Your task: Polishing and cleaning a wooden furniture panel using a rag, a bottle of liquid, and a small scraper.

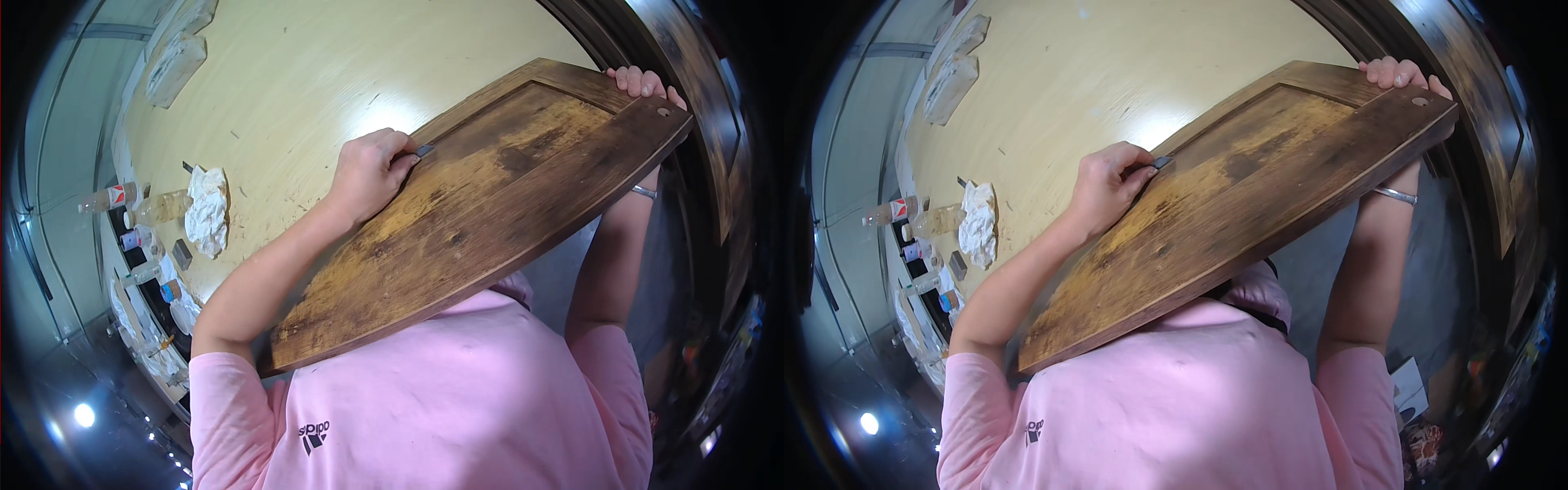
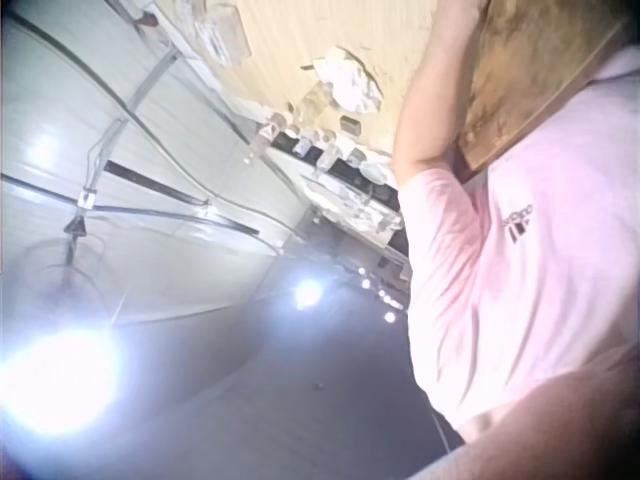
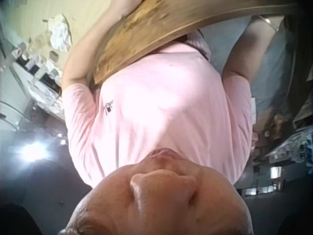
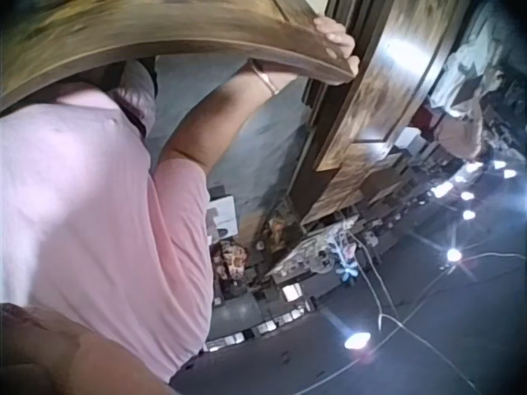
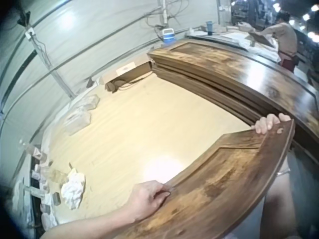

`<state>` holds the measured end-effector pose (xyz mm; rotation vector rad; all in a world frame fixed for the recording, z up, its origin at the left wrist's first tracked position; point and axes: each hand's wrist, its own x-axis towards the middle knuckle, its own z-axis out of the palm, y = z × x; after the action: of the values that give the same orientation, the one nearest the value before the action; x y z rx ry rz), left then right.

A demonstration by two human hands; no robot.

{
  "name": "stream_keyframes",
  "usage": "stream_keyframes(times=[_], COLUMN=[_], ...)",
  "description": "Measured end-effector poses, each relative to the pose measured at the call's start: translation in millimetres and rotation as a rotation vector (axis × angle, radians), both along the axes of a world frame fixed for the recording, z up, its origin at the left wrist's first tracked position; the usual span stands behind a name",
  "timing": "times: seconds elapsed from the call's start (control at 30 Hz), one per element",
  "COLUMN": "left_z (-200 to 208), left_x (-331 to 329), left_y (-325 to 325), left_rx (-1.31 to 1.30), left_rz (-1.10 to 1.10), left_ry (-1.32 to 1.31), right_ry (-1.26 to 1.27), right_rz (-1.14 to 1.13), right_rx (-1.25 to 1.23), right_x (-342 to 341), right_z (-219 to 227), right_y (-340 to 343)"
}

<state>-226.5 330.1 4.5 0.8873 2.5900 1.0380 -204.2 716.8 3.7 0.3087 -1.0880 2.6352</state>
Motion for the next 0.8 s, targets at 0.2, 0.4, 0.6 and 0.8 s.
stream_keyframes(times=[0.2, 0.4, 0.6, 0.8], left_z=[-4.1, -8.0, -10.3, -11.1], left_x=[-3.5, -4.8, -7.0, -14.8], left_y=[0.8, 1.8, 0.7, 1.7], left_rx=[-0.046, -0.046, -0.054, -0.122], left_rz=[-0.015, -0.034, -0.049, -0.092], left_ry=[0.13, 0.155, 0.178, 0.124], right_ry=[-0.03, -0.032, -0.042, -0.043], right_rz=[-0.01, -0.012, -0.024, -0.031], right_rx=[0.0, 0.037, 0.027, 0.029], right_x=[-3.7, -3.5, -2.7, -1.8], right_z=[-0.5, 0.8, 3.1, 1.0], right_y=[-4.7, -1.4, -7.3, -6.4])
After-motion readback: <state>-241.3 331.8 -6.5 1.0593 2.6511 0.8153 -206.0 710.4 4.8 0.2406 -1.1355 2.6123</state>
